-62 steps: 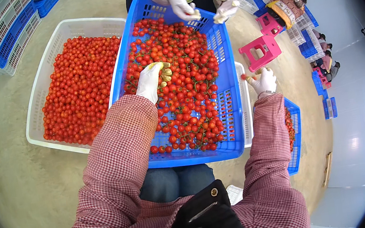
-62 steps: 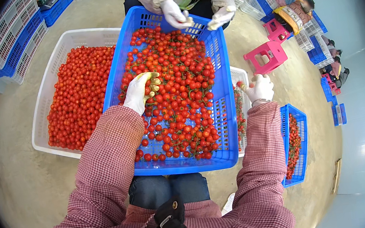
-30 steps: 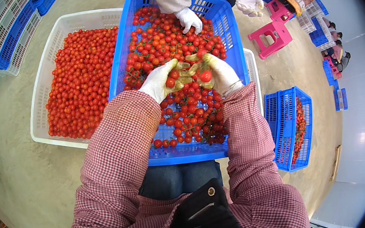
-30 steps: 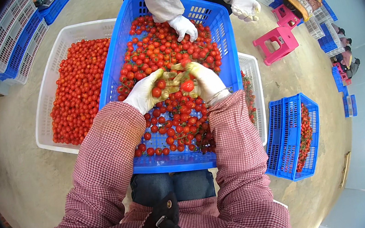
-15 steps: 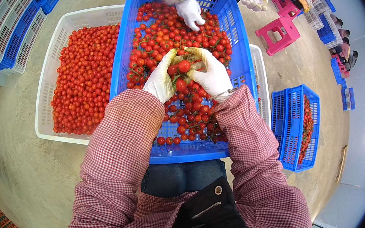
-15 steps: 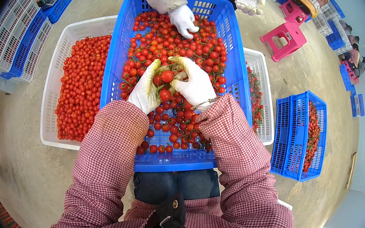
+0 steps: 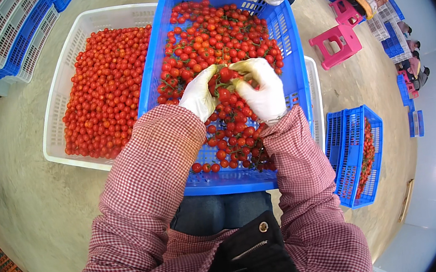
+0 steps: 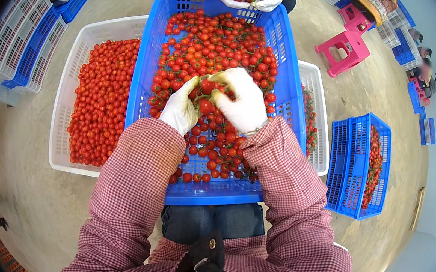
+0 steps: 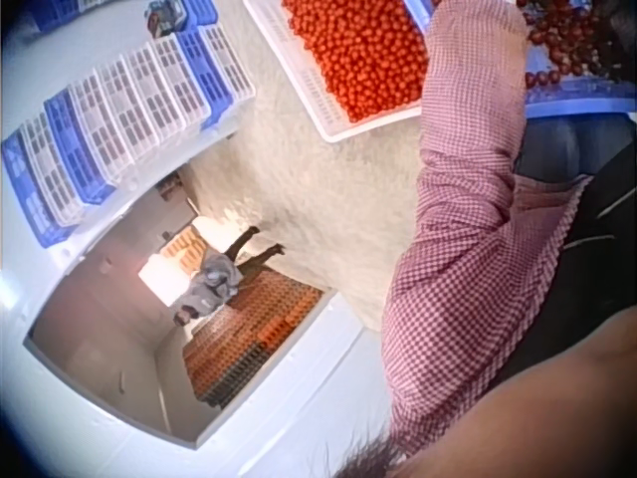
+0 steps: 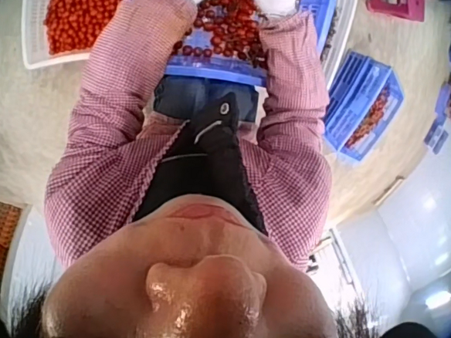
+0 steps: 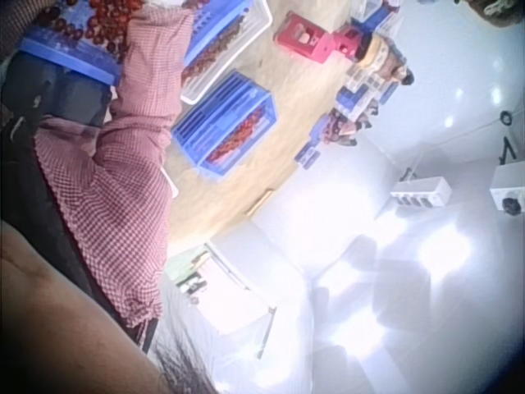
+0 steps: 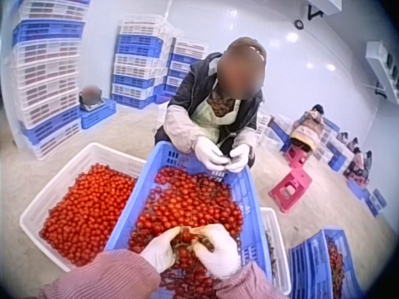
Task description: The person removes green stems from cherry tomatoes and places the cleaned tomatoes into a white basket. The person handles tomatoes one at a time, detaching stems with gloved hands and transferring the fruit to a separate container.
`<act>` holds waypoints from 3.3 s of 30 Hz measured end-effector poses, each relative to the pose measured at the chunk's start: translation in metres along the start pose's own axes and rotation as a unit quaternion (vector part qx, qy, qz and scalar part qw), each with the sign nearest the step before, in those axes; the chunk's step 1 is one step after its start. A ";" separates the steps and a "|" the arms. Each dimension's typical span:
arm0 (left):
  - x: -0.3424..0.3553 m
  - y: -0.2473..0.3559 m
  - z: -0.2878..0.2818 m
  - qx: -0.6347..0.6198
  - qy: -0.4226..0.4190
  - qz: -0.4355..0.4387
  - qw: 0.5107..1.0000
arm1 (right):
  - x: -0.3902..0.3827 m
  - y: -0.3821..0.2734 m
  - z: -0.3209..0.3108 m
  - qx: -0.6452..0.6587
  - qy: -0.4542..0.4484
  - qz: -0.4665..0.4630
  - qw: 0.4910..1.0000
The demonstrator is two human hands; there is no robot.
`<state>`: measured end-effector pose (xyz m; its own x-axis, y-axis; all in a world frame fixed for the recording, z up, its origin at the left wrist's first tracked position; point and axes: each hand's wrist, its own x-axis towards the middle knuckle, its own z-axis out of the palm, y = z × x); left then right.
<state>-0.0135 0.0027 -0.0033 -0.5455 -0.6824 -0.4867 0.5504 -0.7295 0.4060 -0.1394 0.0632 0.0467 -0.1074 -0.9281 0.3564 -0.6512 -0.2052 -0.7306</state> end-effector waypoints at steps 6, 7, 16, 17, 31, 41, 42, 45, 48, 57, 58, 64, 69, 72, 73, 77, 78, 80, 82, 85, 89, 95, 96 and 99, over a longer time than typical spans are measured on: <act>0.006 -0.002 -0.003 -0.037 0.004 0.028 0.999 | -0.001 -0.008 0.009 -0.135 -0.057 -0.090 0.985; 0.006 -0.002 -0.003 -0.047 -0.006 0.034 0.998 | -0.001 -0.007 0.009 -0.142 -0.049 -0.080 0.985; 0.004 0.002 -0.002 -0.066 -0.001 0.042 0.997 | -0.005 0.004 0.010 -0.081 -0.067 -0.089 0.990; 0.005 0.002 -0.002 -0.079 -0.007 0.039 0.996 | -0.003 0.007 0.009 -0.059 -0.057 -0.087 0.993; -0.007 0.009 0.007 0.075 -0.062 0.033 0.995 | 0.004 0.038 -0.011 0.530 -0.018 0.228 0.817; -0.005 0.014 0.005 -0.014 -0.199 -0.096 0.975 | 0.012 0.048 -0.024 0.586 0.075 0.219 0.776; -0.004 0.017 0.005 -0.038 -0.183 -0.108 0.976 | 0.012 0.051 -0.033 0.525 0.115 0.189 0.822; -0.005 0.035 0.004 -0.157 -0.192 -0.030 0.968 | 0.015 0.069 -0.081 0.239 0.278 0.069 0.928; -0.011 0.074 -0.009 -0.286 -0.145 0.148 0.936 | 0.007 0.091 -0.120 -0.015 0.401 0.091 0.912; -0.016 0.077 -0.016 -0.230 -0.135 0.189 0.945 | 0.008 0.050 -0.026 -0.049 0.104 -0.001 0.993; -0.015 0.074 -0.013 -0.193 -0.121 0.185 0.956 | 0.008 0.039 -0.016 -0.034 0.077 0.008 0.996; -0.016 0.056 0.003 -0.038 -0.089 0.133 0.986 | 0.002 -0.008 0.005 0.116 0.027 0.020 0.993; -0.021 0.033 0.014 0.086 -0.099 0.103 0.986 | -0.004 -0.012 0.009 0.279 0.008 0.141 0.950; -0.023 0.022 0.019 0.117 -0.067 0.093 0.986 | -0.007 -0.008 0.012 0.216 -0.051 0.167 0.961; -0.023 0.021 0.019 0.132 -0.068 0.091 0.985 | -0.008 -0.008 0.015 0.276 -0.041 0.185 0.942; -0.019 0.017 0.016 0.195 -0.055 0.147 0.968 | -0.010 -0.007 0.014 0.242 -0.053 0.170 0.954; -0.020 0.017 0.014 0.200 -0.046 0.160 0.965 | -0.009 -0.008 0.013 0.196 -0.052 0.177 0.963; -0.020 0.016 0.015 0.221 -0.036 0.182 0.958 | -0.011 -0.011 0.013 0.128 -0.027 0.136 0.982; -0.020 0.016 0.017 0.257 -0.020 0.207 0.944 | -0.011 -0.013 0.013 0.082 -0.029 0.139 0.986; -0.021 0.028 0.018 0.130 -0.026 0.139 0.981 | -0.006 -0.006 0.001 0.031 0.016 0.016 0.999; -0.021 0.078 -0.004 -0.198 -0.077 0.273 0.938 | 0.005 0.042 -0.058 0.028 0.140 0.044 0.989; -0.029 0.107 -0.028 -0.422 0.022 0.337 0.841 | -0.018 0.176 -0.148 -0.076 0.219 0.277 0.932; -0.030 0.108 -0.028 -0.410 0.012 0.345 0.844 | -0.021 0.192 -0.154 -0.164 0.197 0.279 0.925; -0.028 0.108 -0.025 -0.375 0.031 0.336 0.864 | -0.029 0.210 -0.170 -0.355 0.179 0.290 0.870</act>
<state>0.0766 -0.0559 0.0347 0.0788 -0.9194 -0.3854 0.9966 0.0813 0.0097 -0.4009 0.1002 -0.0180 -0.7171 -0.6292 0.2997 -0.6962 0.6273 -0.3489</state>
